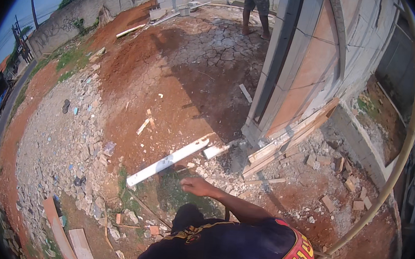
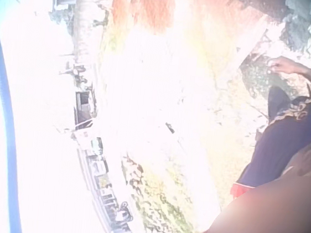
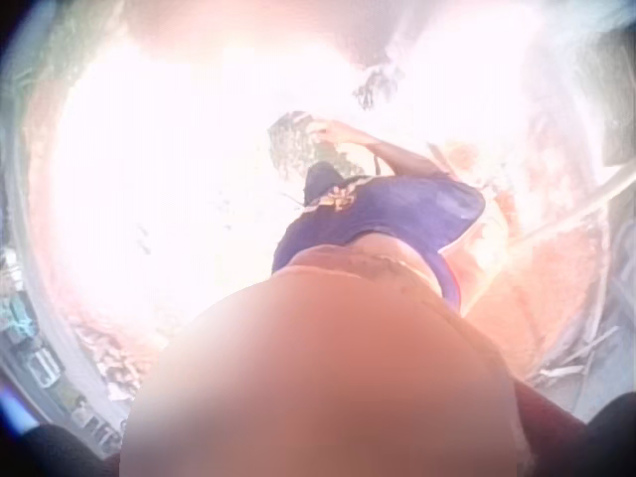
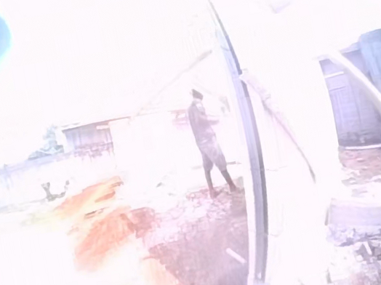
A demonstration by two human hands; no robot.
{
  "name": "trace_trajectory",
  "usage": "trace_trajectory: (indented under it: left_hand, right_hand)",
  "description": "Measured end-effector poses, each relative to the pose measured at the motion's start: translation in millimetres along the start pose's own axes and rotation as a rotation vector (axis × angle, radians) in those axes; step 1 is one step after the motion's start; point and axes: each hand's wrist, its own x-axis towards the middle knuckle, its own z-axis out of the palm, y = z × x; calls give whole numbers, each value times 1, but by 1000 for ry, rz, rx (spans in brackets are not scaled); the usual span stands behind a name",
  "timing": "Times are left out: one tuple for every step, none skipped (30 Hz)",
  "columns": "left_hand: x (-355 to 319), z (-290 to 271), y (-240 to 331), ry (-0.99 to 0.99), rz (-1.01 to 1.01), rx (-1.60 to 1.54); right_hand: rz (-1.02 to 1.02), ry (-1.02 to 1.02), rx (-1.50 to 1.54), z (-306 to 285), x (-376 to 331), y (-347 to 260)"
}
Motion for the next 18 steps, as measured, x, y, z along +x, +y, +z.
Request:
trace_trajectory:
  left_hand:
    - [23,33,93,-22,169,2]
    - [35,69,187,-64,373,-44]
    - [33,108,282,-101,509,-140]
    - [19,151,365,-261,716,-315]
    - [-1,189,453,-363,744,-345]
    - [-26,223,531,-460,809,-344]
    - [-53,256,593,-540,843,-384]
    - [-79,285,650,-676,910,-450]
    - [-101,314,698,-692,922,-423]
    - [-120,339,739,-811,955,-430]
    - [-133,360,770,-796,932,-378]
    - [-142,381,798,-839,920,-361]
    - [-147,410,826,-953,971,-344]
    - [-148,443,847,-970,883,-275]
    - [-147,465,866,-1056,848,-207]
    - [-145,492,881,-1181,820,-174]
    - [-140,515,893,-1074,704,-21]
    - [-134,542,901,-971,608,99]
  right_hand:
    - [145,140,-4,-7,24,30]
    - [420,137,-197,-20,30,61]
    - [498,-25,-406,-35,30,88]
    - [731,-23,-273,-53,34,111]
    - [667,23,-301,-67,33,130]
    - [723,9,-366,-81,36,146]
    - [781,44,-355,-94,45,161]
    - [934,20,-365,-103,61,174]
    - [758,-83,-536,-114,77,186]
    - [811,-48,-462,-122,103,198]
    - [717,-88,-485,-132,133,211]
    - [597,-137,-532,-146,167,225]
    - [579,-57,-464,-155,207,235]
    - [591,-5,-443,-174,246,247]
    - [638,77,-358,-187,288,252]
    - [721,94,-310,-209,325,256]
    - [673,113,-328,-224,360,256]
    - [649,56,-368,-246,391,254]
